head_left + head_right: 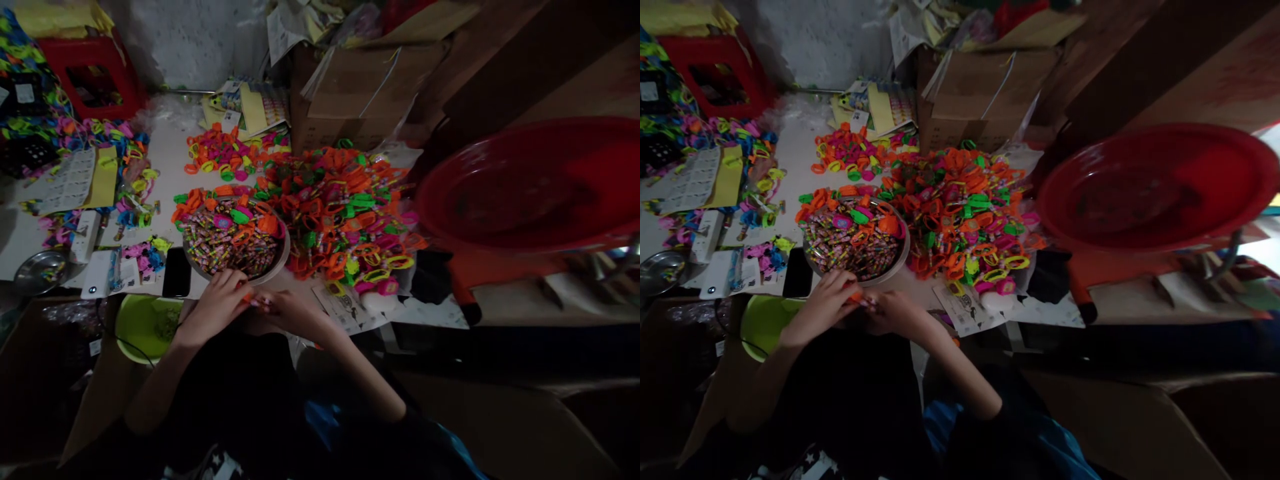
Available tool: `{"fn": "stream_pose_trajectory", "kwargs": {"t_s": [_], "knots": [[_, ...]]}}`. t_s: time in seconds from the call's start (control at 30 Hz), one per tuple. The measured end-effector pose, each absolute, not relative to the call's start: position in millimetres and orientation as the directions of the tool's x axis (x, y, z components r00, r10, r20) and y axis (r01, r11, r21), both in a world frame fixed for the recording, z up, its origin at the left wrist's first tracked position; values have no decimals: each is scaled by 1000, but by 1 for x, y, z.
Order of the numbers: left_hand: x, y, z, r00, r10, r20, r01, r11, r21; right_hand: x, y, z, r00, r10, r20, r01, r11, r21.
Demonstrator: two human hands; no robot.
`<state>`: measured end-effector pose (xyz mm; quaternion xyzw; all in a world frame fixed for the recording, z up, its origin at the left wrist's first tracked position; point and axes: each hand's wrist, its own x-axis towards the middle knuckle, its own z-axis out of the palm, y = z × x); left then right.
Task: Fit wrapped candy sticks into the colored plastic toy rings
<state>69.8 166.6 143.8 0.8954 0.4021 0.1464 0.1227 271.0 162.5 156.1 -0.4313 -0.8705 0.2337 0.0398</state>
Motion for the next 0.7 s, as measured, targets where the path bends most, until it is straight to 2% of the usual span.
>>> {"fn": "stream_pose_trajectory", "kwargs": {"t_s": [0.13, 0.2, 0.23, 0.27, 0.3, 0.37, 0.43, 0.6, 0.7], "knots": [[63, 180, 138, 605, 785, 133, 643, -580, 500, 311, 175, 149, -673, 693, -259, 695, 472, -543], [61, 195, 130, 530, 831, 168, 666, -531, 524, 337, 183, 154, -604, 756, -252, 687, 334, -645], [60, 204, 125, 492, 850, 189, 685, -512, 518, 350, 188, 157, -510, 841, -182, 668, 254, -699], [61, 214, 119, 463, 862, 207, 707, -500, 499, 362, 192, 161, -314, 948, -48, 666, 184, -723], [64, 224, 113, 443, 869, 222, 734, -493, 467, 372, 196, 164, -66, 991, 112, 657, 128, -743], [73, 242, 102, 411, 878, 244, 795, -476, 375, 387, 200, 168, 350, 868, 352, 637, 55, -769], [85, 255, 95, 371, 892, 258, 848, -439, 298, 393, 202, 165, 488, 773, 405, 616, 24, -787], [116, 266, 94, 278, 910, 306, 913, -349, 209, 383, 197, 139, 308, 917, 255, 560, 43, -828], [124, 268, 94, 246, 907, 342, 933, -317, 168, 368, 193, 124, 139, 989, 48, 450, -20, -893]]}}
